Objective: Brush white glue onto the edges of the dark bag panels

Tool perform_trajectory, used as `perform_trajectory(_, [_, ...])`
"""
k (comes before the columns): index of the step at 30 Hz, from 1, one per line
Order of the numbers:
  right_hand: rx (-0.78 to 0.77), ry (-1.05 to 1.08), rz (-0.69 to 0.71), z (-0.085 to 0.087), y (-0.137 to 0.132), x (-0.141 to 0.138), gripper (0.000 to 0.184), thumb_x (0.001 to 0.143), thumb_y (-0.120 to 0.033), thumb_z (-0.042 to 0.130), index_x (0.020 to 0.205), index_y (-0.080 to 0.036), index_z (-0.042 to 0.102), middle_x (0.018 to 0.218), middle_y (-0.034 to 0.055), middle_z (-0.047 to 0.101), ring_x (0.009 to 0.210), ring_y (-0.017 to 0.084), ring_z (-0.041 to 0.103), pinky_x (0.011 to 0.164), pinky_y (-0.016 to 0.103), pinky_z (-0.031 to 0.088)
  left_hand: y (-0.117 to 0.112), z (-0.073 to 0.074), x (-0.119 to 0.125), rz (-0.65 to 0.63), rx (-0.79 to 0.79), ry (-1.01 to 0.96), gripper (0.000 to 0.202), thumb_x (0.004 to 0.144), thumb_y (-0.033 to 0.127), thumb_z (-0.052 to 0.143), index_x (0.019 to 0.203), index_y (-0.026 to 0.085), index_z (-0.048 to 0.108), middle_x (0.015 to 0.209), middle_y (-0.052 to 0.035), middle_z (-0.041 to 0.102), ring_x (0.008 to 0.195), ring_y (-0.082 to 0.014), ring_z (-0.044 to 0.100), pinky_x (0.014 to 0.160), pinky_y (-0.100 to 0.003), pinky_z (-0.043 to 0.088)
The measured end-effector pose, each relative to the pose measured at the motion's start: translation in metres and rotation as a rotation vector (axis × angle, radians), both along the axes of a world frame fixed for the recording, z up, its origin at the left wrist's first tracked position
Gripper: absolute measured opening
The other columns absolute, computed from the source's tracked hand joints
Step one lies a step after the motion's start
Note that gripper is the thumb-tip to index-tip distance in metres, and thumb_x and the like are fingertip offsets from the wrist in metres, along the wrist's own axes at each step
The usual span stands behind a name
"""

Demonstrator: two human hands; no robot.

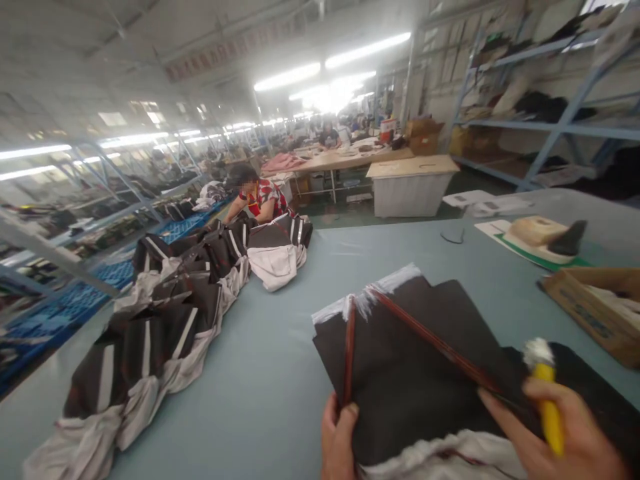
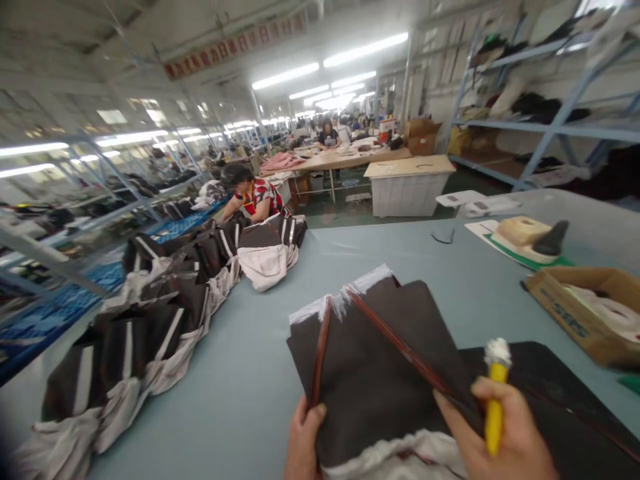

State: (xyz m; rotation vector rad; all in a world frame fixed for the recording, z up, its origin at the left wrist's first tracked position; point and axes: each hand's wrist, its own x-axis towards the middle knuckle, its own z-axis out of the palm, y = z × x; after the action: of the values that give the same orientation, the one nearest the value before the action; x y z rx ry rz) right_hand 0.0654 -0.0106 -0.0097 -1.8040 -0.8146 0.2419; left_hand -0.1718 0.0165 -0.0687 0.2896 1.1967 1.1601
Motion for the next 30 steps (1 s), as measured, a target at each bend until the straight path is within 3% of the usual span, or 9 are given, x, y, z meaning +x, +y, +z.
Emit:
perform_trajectory(3, [-0.132, 0.013, 0.093, -0.006, 0.071, -0.069, 0.057, 0.063, -0.075, 0.072, 0.096, -0.032, 0.056, 0.086, 0.0057, 0.067, 0.086, 0.038, 0.070, 0.071, 0.054, 0.056, 0.064, 0.006, -0.078, 0.012, 0.045, 0.102, 0.059, 0.062, 0.043, 0.084, 0.113, 0.016, 0.072, 0.099, -0.0112, 0.080, 0.096, -0.0290, 0.076, 0.090, -0.039, 0.059])
perform_trajectory(6, [-0.171, 0.041, 0.182, -0.013, 0.141, -0.142, 0.051, 0.070, -0.068, 0.066, 0.097, -0.027, 0.052, 0.085, 0.0043, 0.064, 0.080, 0.030, 0.063, 0.074, 0.045, 0.051, 0.132, 0.014, -0.151, -0.010, 0.151, 0.240, 0.046, 0.063, 0.041, 0.079, 0.097, 0.013, 0.070, 0.080, -0.0083, 0.076, 0.074, -0.0243, 0.072, 0.077, -0.038, 0.058])
perform_trajectory(8, [-0.126, 0.038, 0.252, -0.020, 0.179, -0.182, 0.050, 0.069, -0.064, 0.065, 0.097, -0.026, 0.049, 0.088, 0.0038, 0.062, 0.080, 0.027, 0.060, 0.078, 0.043, 0.049, 0.178, 0.015, -0.192, 0.003, 0.176, 0.265, 0.041, 0.059, 0.038, 0.079, 0.090, 0.014, 0.068, 0.076, -0.0042, 0.074, 0.071, -0.0196, 0.067, 0.074, -0.033, 0.055])
perform_trajectory(11, [-0.113, 0.017, 0.331, -0.038, 0.221, -0.221, 0.048, 0.071, -0.058, 0.062, 0.102, -0.026, 0.046, 0.096, 0.0044, 0.062, 0.081, 0.024, 0.058, 0.079, 0.039, 0.047, 0.239, -0.002, -0.237, 0.027, 0.223, 0.312, 0.040, 0.058, 0.032, 0.079, 0.092, 0.016, 0.067, 0.080, 0.0009, 0.072, 0.077, -0.0149, 0.063, 0.077, -0.025, 0.050])
perform_trajectory(14, [-0.164, -0.017, 0.365, -0.057, 0.240, -0.240, 0.046, 0.074, -0.055, 0.064, 0.105, -0.026, 0.046, 0.095, 0.0025, 0.062, 0.078, 0.022, 0.056, 0.077, 0.037, 0.045, 0.272, -0.025, -0.262, 0.040, 0.250, 0.335, 0.039, 0.063, 0.030, 0.076, 0.098, 0.017, 0.068, 0.090, 0.0013, 0.074, 0.084, -0.0136, 0.062, 0.081, -0.023, 0.049])
perform_trajectory(18, [-0.228, -0.059, 0.369, -0.075, 0.237, -0.247, 0.047, 0.075, -0.055, 0.067, 0.105, -0.025, 0.048, 0.091, 0.0013, 0.062, 0.074, 0.022, 0.056, 0.074, 0.036, 0.043, 0.273, -0.048, -0.277, 0.016, 0.193, 0.359, 0.033, 0.068, 0.033, 0.074, 0.096, 0.016, 0.068, 0.084, 0.0002, 0.074, 0.079, -0.0150, 0.062, 0.078, -0.026, 0.049])
perform_trajectory(22, [-0.280, -0.082, 0.316, -0.093, 0.208, -0.234, 0.051, 0.075, -0.062, 0.069, 0.105, -0.025, 0.050, 0.089, 0.0016, 0.062, 0.075, 0.024, 0.058, 0.071, 0.035, 0.042, 0.255, -0.067, -0.274, -0.147, 0.086, 0.325, 0.038, 0.066, 0.041, 0.079, 0.090, 0.012, 0.072, 0.079, -0.0062, 0.076, 0.076, -0.0202, 0.066, 0.075, -0.032, 0.052])
perform_trajectory(26, [-0.354, -0.138, 0.164, -0.120, 0.163, -0.205, 0.055, 0.075, -0.068, 0.068, 0.105, -0.025, 0.052, 0.084, 0.0015, 0.062, 0.072, 0.024, 0.059, 0.069, 0.035, 0.042, 0.240, -0.082, -0.245, -0.307, 0.081, 0.269, 0.050, 0.062, 0.051, 0.085, 0.092, 0.012, 0.076, 0.088, -0.0099, 0.080, 0.083, -0.0238, 0.071, 0.083, -0.036, 0.055])
perform_trajectory(30, [-0.342, -0.163, 0.087, -0.145, 0.129, -0.183, 0.052, 0.078, -0.069, 0.063, 0.103, -0.024, 0.052, 0.084, 0.0035, 0.063, 0.072, 0.026, 0.060, 0.070, 0.037, 0.043, 0.224, -0.090, -0.203, -0.360, 0.148, 0.311, 0.055, 0.063, 0.060, 0.085, 0.094, 0.014, 0.077, 0.090, -0.0088, 0.080, 0.089, -0.0252, 0.072, 0.089, -0.038, 0.056])
